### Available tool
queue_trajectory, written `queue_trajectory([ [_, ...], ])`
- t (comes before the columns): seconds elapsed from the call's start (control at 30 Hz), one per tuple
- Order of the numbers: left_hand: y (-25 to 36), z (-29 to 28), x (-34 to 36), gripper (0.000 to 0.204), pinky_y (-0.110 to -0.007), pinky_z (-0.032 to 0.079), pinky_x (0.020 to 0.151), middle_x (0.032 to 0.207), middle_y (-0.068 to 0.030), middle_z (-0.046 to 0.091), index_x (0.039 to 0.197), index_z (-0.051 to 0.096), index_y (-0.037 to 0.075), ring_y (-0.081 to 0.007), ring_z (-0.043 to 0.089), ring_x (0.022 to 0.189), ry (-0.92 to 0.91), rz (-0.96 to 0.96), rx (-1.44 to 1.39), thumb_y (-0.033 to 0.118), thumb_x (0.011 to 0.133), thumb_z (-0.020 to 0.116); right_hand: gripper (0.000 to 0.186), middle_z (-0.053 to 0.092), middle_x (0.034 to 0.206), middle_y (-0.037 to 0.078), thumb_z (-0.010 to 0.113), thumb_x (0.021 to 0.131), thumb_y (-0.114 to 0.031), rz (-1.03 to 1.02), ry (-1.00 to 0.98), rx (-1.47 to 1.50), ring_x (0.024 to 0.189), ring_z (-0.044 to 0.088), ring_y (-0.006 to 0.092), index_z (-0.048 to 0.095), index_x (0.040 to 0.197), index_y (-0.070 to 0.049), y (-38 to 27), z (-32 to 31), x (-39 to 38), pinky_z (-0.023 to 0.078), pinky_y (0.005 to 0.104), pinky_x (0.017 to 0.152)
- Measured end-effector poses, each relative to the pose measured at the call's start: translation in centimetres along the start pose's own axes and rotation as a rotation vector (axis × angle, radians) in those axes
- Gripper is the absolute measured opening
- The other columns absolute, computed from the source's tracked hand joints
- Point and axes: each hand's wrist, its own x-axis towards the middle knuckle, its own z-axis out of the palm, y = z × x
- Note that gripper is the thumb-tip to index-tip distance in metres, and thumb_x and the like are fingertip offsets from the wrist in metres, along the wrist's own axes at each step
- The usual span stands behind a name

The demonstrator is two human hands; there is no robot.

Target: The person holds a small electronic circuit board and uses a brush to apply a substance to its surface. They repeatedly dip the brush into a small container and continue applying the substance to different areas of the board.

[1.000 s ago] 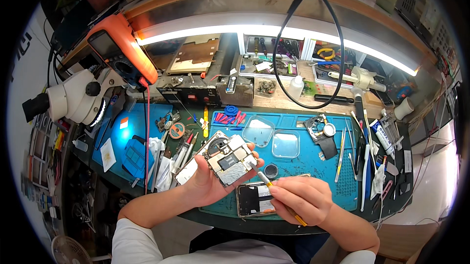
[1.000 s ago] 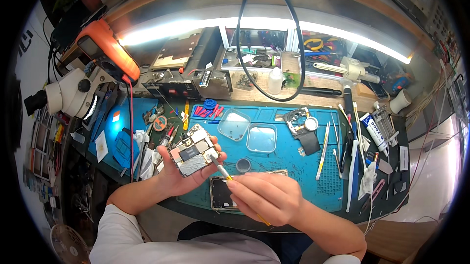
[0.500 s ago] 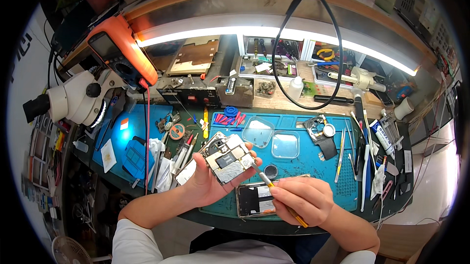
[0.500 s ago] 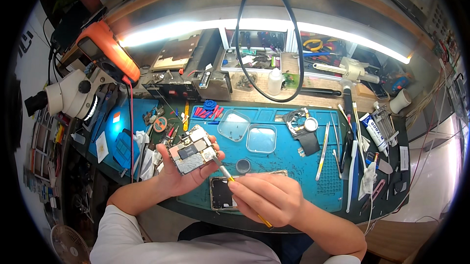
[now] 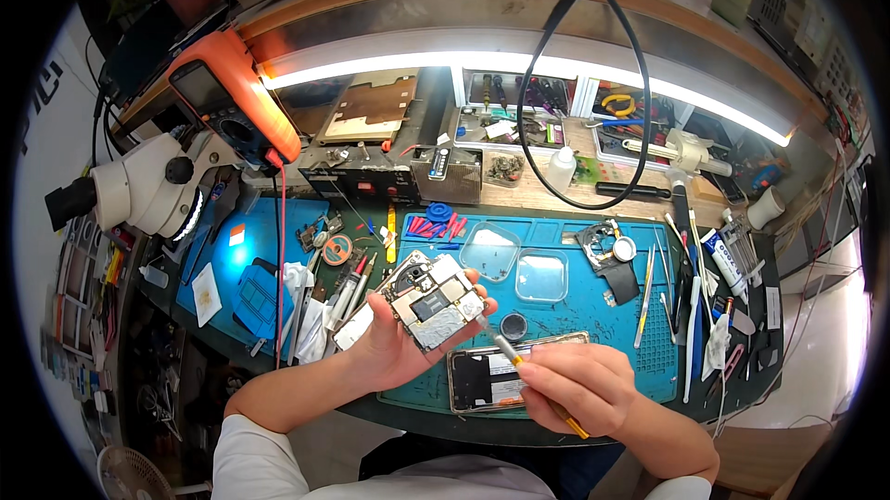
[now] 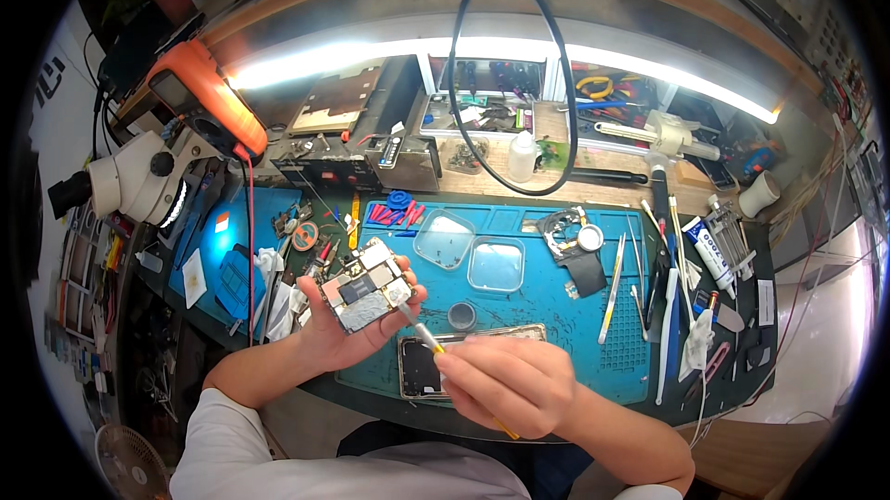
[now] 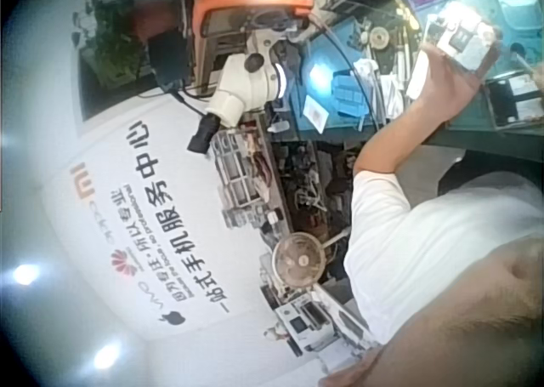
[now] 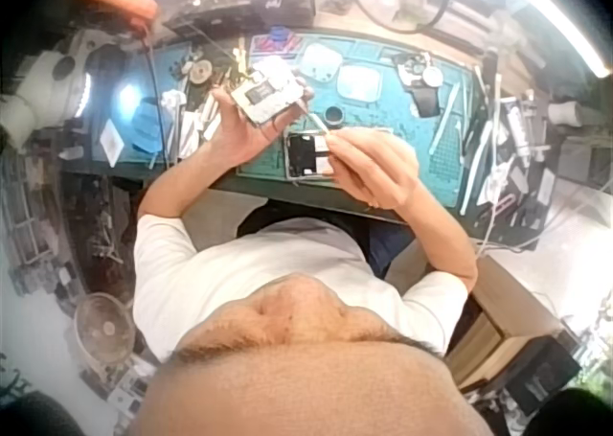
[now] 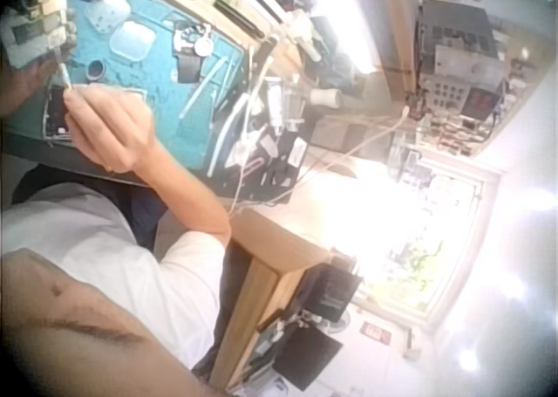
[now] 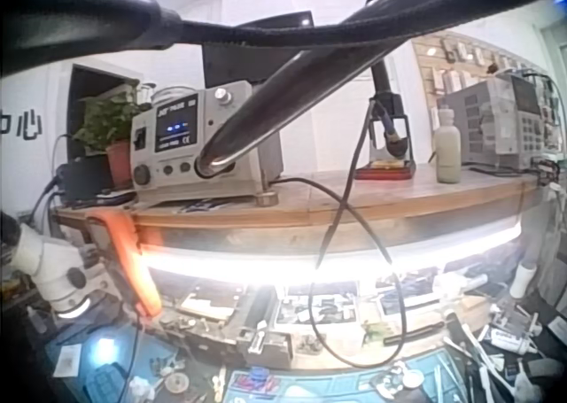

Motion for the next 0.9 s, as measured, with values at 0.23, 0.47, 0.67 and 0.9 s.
queue_trajectory([
  [0.23,0.0,0.2,0.0,0.115,-0.038,0.033,0.117,0.138,-0.0075,0.049,0.147,0.031,0.006,-0.0237,0.042,0.138,0.007,0.009,0.01,0.08,0.065,0.062,0.024,0.07,0.09,0.009,0.075,0.072,-0.003,-0.028,-0.021,0.042,0.072,0.07,0.0205,0.072,0.096,0.0,-0.2,-0.2,0.1,0.06,0.0286,0.064],
  [0.47,-0.4,-0.1,0.2,0.112,-0.04,0.032,0.117,0.138,-0.0082,0.049,0.147,0.032,0.004,-0.025,0.043,0.136,-0.061,0.041,-0.002,0.079,0.069,0.061,0.027,0.069,0.089,0.009,0.074,0.071,-0.001,-0.016,-0.015,0.069,0.072,0.07,0.0204,0.071,0.098,-0.001,-0.1,-0.8,0.2,0.06,0.0289,0.064],
  [0.67,-0.4,-0.7,0.1,0.104,-0.045,0.032,0.116,0.145,-0.0121,0.044,0.149,0.029,0.002,-0.0297,0.043,0.136,-0.141,0.021,-0.152,0.075,0.08,0.054,0.03,0.069,0.087,0.009,0.073,0.07,0.002,0.089,0.069,0.053,0.068,0.067,0.0201,0.069,0.099,-0.003,0.9,-0.8,0.4,0.054,0.0277,0.057],
  [0.9,-0.2,-0.9,0.1,0.098,-0.048,0.036,0.112,0.147,-0.0147,0.041,0.149,0.027,-0.002,-0.0332,0.044,0.134,-0.158,-0.017,-0.302,0.07,0.087,0.052,0.03,0.066,0.084,0.011,0.072,0.073,0.01,0.357,0.158,0.121,0.072,0.065,0.0198,0.068,0.101,-0.001,1.4,-1.1,0.1,0.052,0.0265,0.062],
])
